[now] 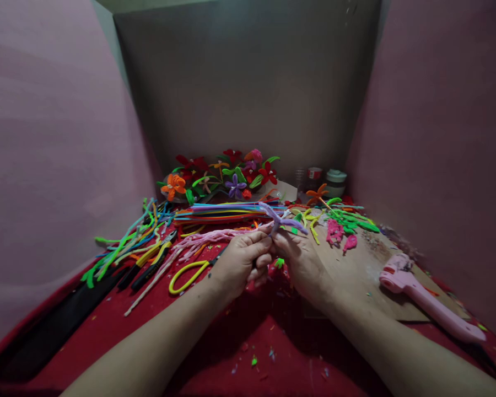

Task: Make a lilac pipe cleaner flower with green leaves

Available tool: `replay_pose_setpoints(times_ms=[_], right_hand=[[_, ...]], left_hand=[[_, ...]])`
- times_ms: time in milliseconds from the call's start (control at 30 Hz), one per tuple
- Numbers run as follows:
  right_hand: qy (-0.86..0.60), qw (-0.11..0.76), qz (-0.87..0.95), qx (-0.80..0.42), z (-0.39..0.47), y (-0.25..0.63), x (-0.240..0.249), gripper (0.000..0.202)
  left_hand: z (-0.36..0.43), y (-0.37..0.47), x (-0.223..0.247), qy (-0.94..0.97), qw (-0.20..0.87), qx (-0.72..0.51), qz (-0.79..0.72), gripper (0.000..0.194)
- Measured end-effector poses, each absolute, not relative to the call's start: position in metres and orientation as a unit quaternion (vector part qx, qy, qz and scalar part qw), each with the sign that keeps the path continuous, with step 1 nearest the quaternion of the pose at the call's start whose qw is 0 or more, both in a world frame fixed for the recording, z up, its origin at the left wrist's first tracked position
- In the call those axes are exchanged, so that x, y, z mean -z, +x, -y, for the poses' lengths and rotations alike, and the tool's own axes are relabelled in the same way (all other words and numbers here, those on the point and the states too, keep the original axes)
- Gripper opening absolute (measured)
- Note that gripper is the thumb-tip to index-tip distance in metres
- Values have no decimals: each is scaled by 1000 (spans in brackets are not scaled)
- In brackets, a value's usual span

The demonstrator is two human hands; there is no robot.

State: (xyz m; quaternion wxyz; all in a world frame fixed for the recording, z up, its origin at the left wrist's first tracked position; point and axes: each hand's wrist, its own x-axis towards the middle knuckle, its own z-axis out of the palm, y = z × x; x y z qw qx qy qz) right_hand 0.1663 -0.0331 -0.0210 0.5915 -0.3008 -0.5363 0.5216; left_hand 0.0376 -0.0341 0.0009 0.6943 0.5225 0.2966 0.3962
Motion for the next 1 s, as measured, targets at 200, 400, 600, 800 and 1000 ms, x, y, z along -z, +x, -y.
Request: replay_pose_setpoints(times_ms=[200, 400, 600, 800, 1000], right_hand=[[-221, 625, 459, -592, 31, 163, 21, 9], [-196, 622, 386, -652, 29, 162, 23, 7], [-223, 633, 388, -632, 30, 160, 29, 19], [-243, 623, 417, -616, 28, 160, 35, 23], [-247, 605, 444, -613, 27, 160, 33, 23]], left_hand=[[27, 32, 4, 486, 748, -380, -245, 16], [29, 34, 2, 535, 699, -376, -290, 22], [33, 39, 3, 711, 368, -417, -430, 26], [28, 35, 15, 783, 193, -404, -432, 19], [32, 39, 5, 704, 397, -424, -408, 26]])
